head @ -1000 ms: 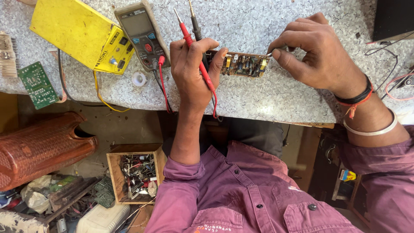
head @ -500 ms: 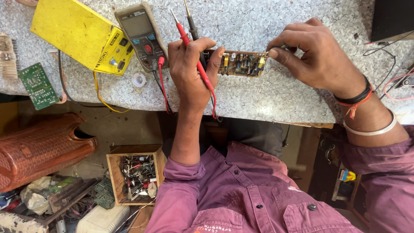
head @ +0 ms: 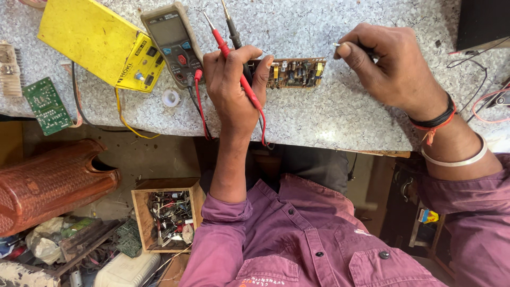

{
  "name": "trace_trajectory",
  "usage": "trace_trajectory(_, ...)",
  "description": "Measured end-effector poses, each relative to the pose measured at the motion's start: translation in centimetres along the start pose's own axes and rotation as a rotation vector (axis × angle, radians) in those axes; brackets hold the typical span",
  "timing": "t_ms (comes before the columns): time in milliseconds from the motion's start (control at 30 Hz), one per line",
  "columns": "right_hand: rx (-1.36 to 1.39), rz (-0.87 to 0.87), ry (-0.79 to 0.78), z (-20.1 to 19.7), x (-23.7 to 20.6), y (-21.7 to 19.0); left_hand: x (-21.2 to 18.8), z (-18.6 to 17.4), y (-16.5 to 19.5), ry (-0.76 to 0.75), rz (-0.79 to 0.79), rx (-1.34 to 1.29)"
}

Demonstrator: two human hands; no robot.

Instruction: The person uses multimeter probes to test points on a green circuit board. They flip the board over to inspect the component side and continue testing various points with the probes.

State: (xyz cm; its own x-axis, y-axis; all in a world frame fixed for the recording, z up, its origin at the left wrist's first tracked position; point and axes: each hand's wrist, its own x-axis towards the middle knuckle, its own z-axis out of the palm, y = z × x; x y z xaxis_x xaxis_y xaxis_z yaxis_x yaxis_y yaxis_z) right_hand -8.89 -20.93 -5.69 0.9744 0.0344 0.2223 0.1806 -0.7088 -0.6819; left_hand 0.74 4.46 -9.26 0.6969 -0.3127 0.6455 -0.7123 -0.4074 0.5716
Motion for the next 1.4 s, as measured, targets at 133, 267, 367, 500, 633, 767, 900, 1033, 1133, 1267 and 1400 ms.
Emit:
trace_trajectory(133,-0.098,-0.160,0.033,-0.3,0.4,-0.7,0.2,0.1,-0.1,0.003,0.005,0.000)
trace_trajectory(267,-0.156,-0.159,0.014,-0.4,0.6,-1.2,0.1,0.1,-0.1,0.000,0.008,0.010)
trace_trajectory(367,-0.053,-0.095,-0.026,-0.4,0.7,-1.2,0.1,0.0,0.0,-0.001,0.000,0.008)
trace_trajectory(500,0.028,-0.047,-0.055,-0.4,1.0,-1.4,0.6,-0.2,0.3,0.004,0.032,-0.017)
trace_trajectory(633,0.104,-0.026,-0.050,-0.5,1.4,-2.0,1.1,-0.4,0.8,-0.018,0.046,-0.039)
trace_trajectory(767,0.105,-0.034,-0.073,-0.7,1.5,-2.1,1.1,-0.4,0.9,-0.045,0.046,-0.028)
trace_trajectory(900,0.121,-0.015,-0.124,-0.8,1.5,-1.8,0.9,-0.3,0.7,-0.047,0.063,-0.067)
trace_trajectory(1033,0.202,0.044,-0.190,-1.0,1.4,-1.5,0.7,-0.1,0.7,-0.042,0.048,-0.102)
trace_trajectory(1133,0.262,0.014,-0.191,-1.1,1.2,-1.4,0.5,0.0,0.6,-0.043,0.022,-0.126)
trace_trajectory(1267,0.275,0.111,-0.239,-1.2,1.1,-1.2,0.4,0.0,0.6,-0.047,0.038,-0.135)
trace_trajectory(1400,0.202,-0.038,-0.092,-0.9,1.0,-1.2,0.5,-0.2,1.0,-0.021,0.048,-0.116)
